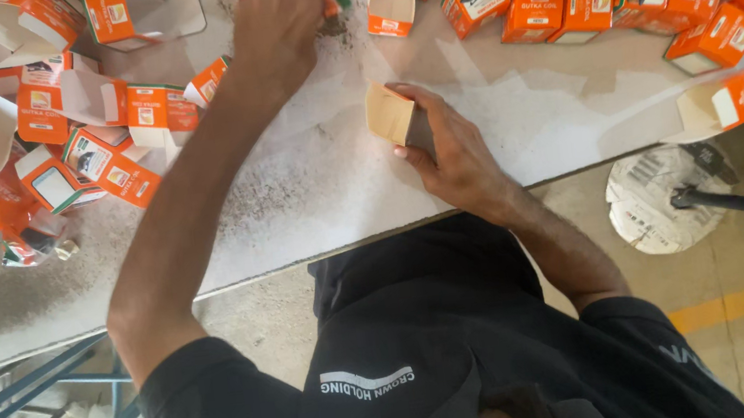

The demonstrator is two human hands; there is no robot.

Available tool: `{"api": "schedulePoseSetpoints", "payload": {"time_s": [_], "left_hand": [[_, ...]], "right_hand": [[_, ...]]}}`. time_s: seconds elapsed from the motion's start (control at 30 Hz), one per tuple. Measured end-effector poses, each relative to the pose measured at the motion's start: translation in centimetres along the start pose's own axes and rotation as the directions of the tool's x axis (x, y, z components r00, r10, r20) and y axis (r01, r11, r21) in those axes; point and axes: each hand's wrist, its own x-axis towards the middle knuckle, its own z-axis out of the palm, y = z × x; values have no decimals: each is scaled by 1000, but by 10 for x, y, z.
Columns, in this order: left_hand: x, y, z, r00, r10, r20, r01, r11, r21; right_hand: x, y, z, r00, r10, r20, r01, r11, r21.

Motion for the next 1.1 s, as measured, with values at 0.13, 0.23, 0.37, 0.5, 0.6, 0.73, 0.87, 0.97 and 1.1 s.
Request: {"api": "schedulePoseSetpoints", "payload": {"time_s": [0.13,0.23,0.37,0.5,0.6,0.73,0.87,0.97,1.1], "left_hand": [[-51,27,-38,990,-110,90,133,940,-315],[-85,55,-65,965,-199,-168,89,857,-507],[-108,92,-70,861,131,-492,-292,918,-268],[-112,104,-52,857,319,-405,-421,886,-195],[-110,104,-42,940,179,-291,-219,970,-109],[-106,114,-44,973,87,-216,-135,967,-216],[-91,133,-47,983,-111,-147,65,957,-284],[-81,136,-44,950,-256,-179,142,865,-482],[-79,123,-37,832,-496,249,482,423,-767]], "right_hand": [[1,1,0,998,-52,-46,42,982,-186],[3,1,-2,997,-61,-54,47,971,-236],[5,-1,-2,996,-79,-40,66,962,-267],[6,-3,-3,995,-99,9,96,945,-314],[5,-1,-3,992,-123,-8,116,958,-263],[3,3,-2,994,-108,5,104,951,-290],[2,3,-2,993,-120,9,117,949,-291],[4,3,-2,991,-134,8,130,946,-298],[0,4,2,991,-130,-17,120,950,-288]]}}
